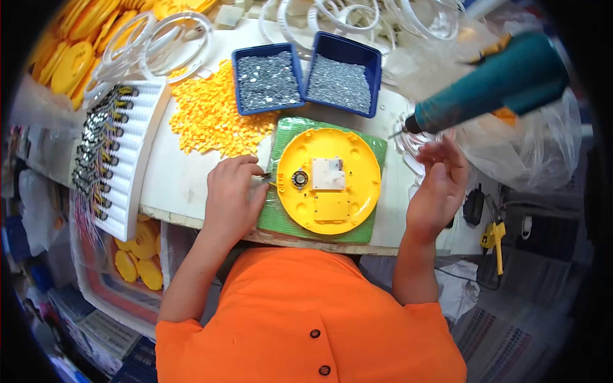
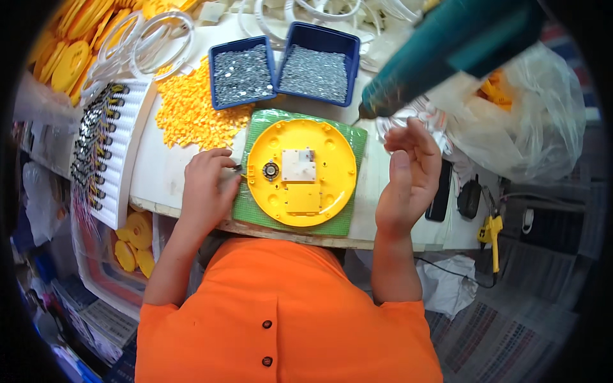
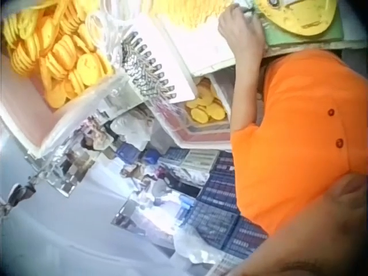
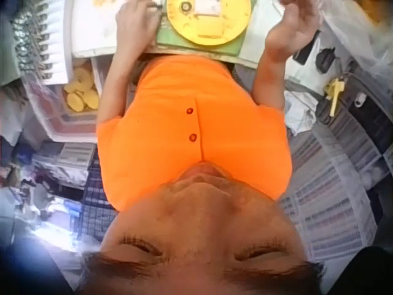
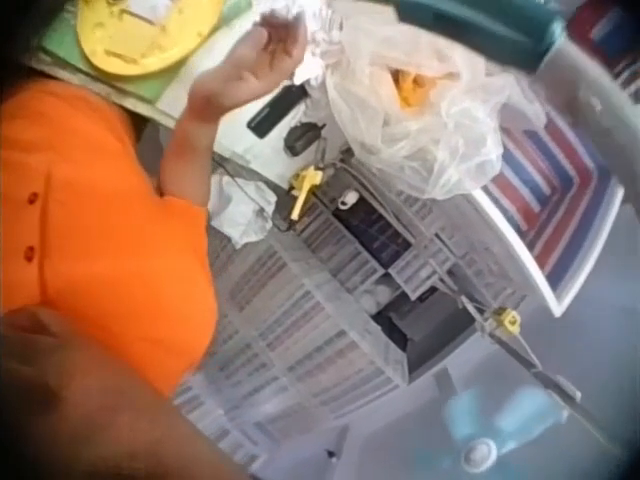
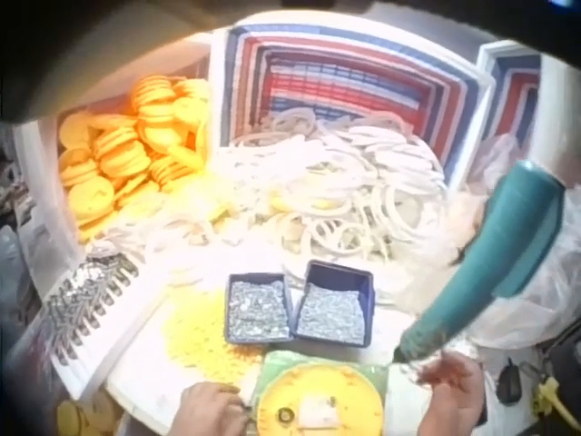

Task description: Assembling toy components using a hot glue gun and an electric screwdriver at a factory workbench.

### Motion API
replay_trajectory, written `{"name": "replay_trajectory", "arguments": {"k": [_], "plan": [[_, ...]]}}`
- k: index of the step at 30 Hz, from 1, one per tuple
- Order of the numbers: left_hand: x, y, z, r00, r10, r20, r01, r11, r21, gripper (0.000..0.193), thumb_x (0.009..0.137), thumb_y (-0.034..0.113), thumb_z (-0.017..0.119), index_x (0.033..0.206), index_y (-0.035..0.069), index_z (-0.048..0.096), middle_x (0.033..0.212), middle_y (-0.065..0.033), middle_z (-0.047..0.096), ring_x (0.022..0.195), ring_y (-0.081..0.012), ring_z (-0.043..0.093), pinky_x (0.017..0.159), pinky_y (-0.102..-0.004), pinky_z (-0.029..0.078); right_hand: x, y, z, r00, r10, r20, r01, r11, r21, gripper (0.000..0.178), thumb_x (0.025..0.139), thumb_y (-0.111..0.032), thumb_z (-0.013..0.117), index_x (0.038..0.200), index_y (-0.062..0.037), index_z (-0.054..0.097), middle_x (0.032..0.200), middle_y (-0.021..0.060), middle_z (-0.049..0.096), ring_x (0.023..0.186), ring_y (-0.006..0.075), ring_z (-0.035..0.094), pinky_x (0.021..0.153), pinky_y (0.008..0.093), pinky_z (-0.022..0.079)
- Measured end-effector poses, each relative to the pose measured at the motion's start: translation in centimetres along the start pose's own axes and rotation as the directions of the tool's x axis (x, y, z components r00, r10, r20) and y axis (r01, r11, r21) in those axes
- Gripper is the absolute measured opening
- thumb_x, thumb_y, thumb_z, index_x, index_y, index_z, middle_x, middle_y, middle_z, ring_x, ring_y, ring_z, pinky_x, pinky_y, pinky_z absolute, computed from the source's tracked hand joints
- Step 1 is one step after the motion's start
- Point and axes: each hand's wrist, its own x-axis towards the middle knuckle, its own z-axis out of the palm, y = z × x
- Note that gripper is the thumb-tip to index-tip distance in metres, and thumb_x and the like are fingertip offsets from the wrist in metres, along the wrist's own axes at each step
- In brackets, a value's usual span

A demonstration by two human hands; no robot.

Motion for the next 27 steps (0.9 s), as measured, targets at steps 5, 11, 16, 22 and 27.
{"name": "replay_trajectory", "arguments": {"k": [5, 11, 16, 22, 27], "plan": [[0.9, 0.5, -1.8, 0.989, 0.148, 0.004, -0.148, 0.986, -0.08, 0.024, 0.079, 0.006, 0.073, 0.1, 0.009, 0.063, 0.109, -0.0067, 0.068, 0.103, -0.0265, 0.063, 0.094, -0.0434, 0.044, -4.2, 1.5, -6.9, 0.953, 0.273, -0.131, -0.284, 0.955, -0.08, 0.027, 0.101, -0.008, 0.056, 0.125, 0.0036, 0.061, 0.1, 0.0074, 0.067, 0.089, 0.0125, 0.062, 0.085, 0.0282, 0.051], [-0.8, 0.3, -3.1, 0.823, 0.544, 0.162, -0.563, 0.819, 0.113, 0.03, 0.07, 0.001, 0.071, 0.097, 0.011, 0.061, 0.11, -0.006, 0.068, 0.101, -0.0241, 0.063, 0.09, -0.0427, 0.045, -7.4, 1.2, -13.8, 0.911, 0.286, -0.297, -0.357, 0.907, -0.224, 0.023, 0.104, -0.011, 0.054, 0.122, 0.0018, 0.062, 0.094, 0.0045, 0.065, 0.083, 0.0113, 0.059, 0.079, 0.0277, 0.05], [-1.8, -0.2, -4.9, 0.957, 0.287, 0.036, -0.287, 0.958, 0.009, 0.027, 0.076, 0.002, 0.073, 0.101, 0.008, 0.066, 0.107, -0.0103, 0.066, 0.099, -0.0306, 0.062, 0.089, -0.0422, 0.047, -8.2, 1.6, -23.1, 0.813, 0.321, -0.486, -0.431, 0.893, -0.13, 0.026, 0.103, -0.017, 0.057, 0.125, -0.0019, 0.062, 0.094, 0.0022, 0.064, 0.083, 0.0106, 0.059, 0.076, 0.0265, 0.049], [2.7, 1.5, -4.6, 0.908, 0.315, 0.275, -0.317, 0.948, -0.037, 0.018, 0.084, 0.011, 0.075, 0.101, 0.008, 0.072, 0.106, -0.0099, 0.066, 0.099, -0.0322, 0.061, 0.087, -0.0423, 0.047, -10.0, -0.5, -32.7, 0.583, 0.502, -0.639, -0.441, 0.856, 0.27, 0.033, 0.101, -0.031, 0.06, 0.128, -0.0123, 0.062, 0.101, 0.0011, 0.067, 0.087, 0.0131, 0.06, 0.071, 0.028, 0.051], [3.7, 0.3, -4.0, 0.83, 0.313, 0.462, -0.379, 0.924, 0.056, 0.007, 0.084, 0.008, 0.074, 0.088, 0.003, 0.07, 0.103, -0.0143, 0.064, 0.102, -0.0364, 0.058, 0.089, -0.0442, 0.046, -11.1, 0.6, -33.4, 0.564, 0.504, -0.655, -0.381, 0.862, 0.335, 0.027, 0.099, -0.034, 0.065, 0.118, -0.0141, 0.063, 0.097, 0.0035, 0.069, 0.077, 0.0154, 0.064, 0.06, 0.0314, 0.054]]}}
